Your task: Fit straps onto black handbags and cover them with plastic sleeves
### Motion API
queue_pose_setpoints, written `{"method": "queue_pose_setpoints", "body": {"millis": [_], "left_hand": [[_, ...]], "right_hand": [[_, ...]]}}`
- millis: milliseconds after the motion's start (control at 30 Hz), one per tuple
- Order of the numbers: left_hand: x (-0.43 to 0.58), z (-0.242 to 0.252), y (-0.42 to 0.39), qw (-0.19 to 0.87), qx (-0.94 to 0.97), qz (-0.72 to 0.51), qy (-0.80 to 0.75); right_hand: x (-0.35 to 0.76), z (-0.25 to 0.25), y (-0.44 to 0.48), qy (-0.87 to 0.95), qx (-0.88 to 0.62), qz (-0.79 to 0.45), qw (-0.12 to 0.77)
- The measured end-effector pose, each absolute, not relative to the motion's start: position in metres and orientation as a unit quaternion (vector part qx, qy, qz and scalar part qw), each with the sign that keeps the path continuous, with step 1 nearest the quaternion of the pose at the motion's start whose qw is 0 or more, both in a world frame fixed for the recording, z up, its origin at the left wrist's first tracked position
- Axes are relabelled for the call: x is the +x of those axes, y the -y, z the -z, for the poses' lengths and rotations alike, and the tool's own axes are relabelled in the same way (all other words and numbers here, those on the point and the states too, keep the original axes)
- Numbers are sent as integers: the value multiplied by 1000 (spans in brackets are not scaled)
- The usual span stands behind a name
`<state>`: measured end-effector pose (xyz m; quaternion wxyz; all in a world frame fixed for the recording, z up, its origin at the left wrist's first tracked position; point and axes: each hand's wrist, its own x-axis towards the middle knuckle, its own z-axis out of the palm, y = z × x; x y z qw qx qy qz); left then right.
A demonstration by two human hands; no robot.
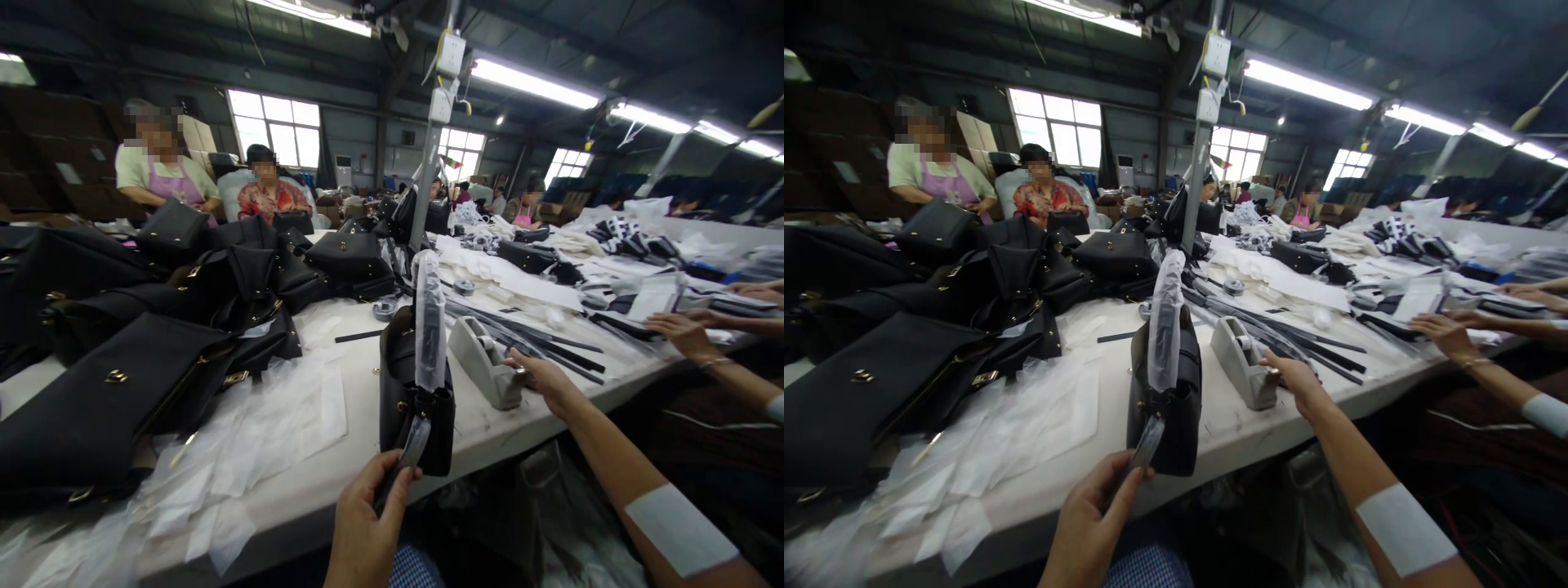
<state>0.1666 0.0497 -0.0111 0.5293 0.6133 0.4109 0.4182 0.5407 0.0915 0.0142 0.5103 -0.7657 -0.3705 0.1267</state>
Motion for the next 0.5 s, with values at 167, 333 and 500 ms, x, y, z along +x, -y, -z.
{"method": "queue_pose_setpoints", "body": {"millis": [167, 333, 500], "left_hand": [[165, 15, -51, 523, 612, -425, -414], [162, 14, -53, 533, 619, -410, -406], [162, 11, -52, 548, 606, -412, -404]], "right_hand": [[540, -26, -77, 314, -729, -200, 575], [535, -28, -45, 263, -716, -243, 599], [528, 9, -29, 200, -714, -293, 603]]}}
